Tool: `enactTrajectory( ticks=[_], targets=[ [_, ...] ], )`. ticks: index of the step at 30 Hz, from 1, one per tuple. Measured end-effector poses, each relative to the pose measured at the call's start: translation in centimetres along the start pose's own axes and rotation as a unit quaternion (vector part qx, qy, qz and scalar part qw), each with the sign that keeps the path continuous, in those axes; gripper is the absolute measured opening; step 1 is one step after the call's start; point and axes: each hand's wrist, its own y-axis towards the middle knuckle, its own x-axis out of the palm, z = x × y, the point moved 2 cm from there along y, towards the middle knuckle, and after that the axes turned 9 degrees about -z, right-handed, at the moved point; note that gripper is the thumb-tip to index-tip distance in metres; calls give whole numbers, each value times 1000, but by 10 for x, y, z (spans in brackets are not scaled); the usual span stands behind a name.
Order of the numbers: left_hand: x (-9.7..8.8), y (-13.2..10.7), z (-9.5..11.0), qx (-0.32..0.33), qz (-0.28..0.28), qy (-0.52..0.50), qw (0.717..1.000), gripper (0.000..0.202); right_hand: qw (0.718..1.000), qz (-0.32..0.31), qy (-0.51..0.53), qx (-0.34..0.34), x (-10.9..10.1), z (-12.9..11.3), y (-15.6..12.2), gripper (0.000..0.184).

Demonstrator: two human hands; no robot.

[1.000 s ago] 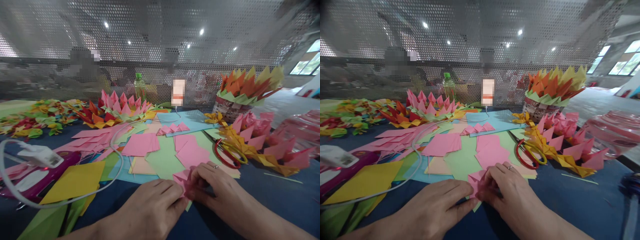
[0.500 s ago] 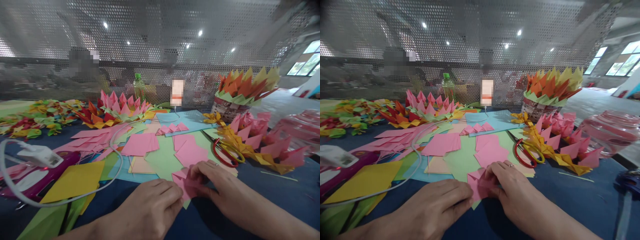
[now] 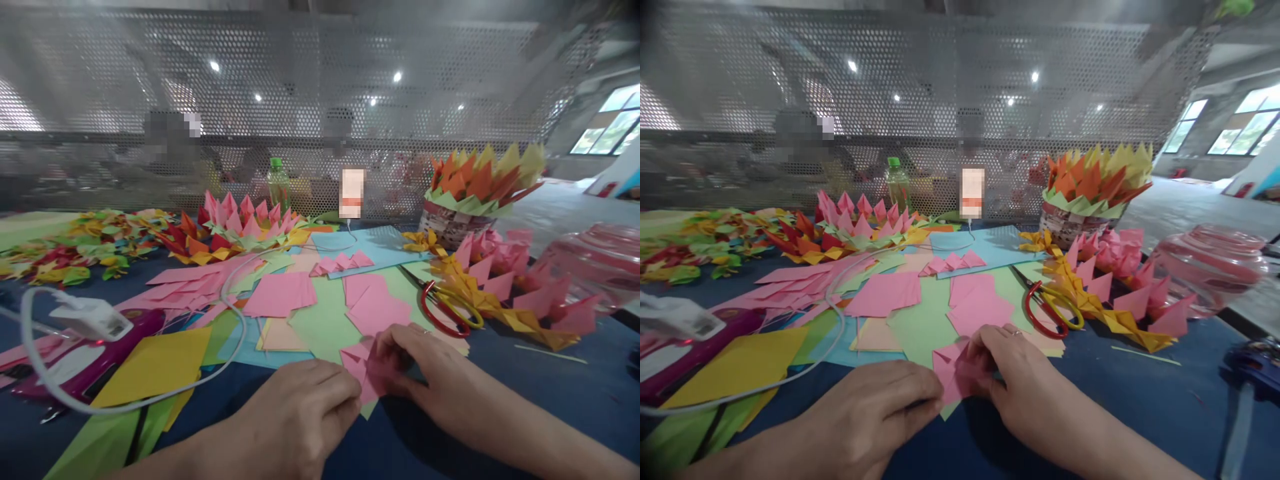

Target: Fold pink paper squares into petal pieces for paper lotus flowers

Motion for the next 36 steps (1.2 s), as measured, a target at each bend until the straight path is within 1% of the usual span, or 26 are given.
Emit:
enactTrajectory(
  ticks=[2,4,6,8,10,12,14,16,20,24,27,31,36],
  targets=[
    [2,1,-5,7,0,-25,1000,29,1000,8,25,-7,-1,2,1,13],
    [5,2,-10,21,-11,-58,998,29,997,17,80,-9,-2,2,4,4],
    [6,6,-14,28,-8,-101,994,31,986,15,163,-14,-2,2,7,16],
    [4,11,-17,7,30,-163,986,33,969,1,246,-23,0,1,9,25],
    [0,18,-20,-43,87,-221,970,26,952,-5,305,-27,3,0,9,29],
    [-4,25,-22,-97,132,-262,951,18,943,-5,333,-29,5,0,8,30],
    [-6,31,-25,-136,137,-287,938,11,940,1,338,-36,5,0,6,30],
    [-9,36,-26,-147,135,-292,935,10,943,12,331,-44,4,0,6,30],
    [-12,42,-26,-146,123,-295,936,6,948,32,312,-50,1,2,6,29],
    [-14,50,-28,-146,111,-297,937,10,947,51,308,-70,-1,5,8,31],
    [-13,55,-31,-142,103,-281,944,12,944,65,316,-72,-2,6,9,33],
    [-9,56,-34,-129,97,-264,951,16,947,64,307,-61,0,7,10,36],
    [-7,49,-34,-119,98,-235,960,17,950,41,303,-68,5,10,9,39]
  ],
)
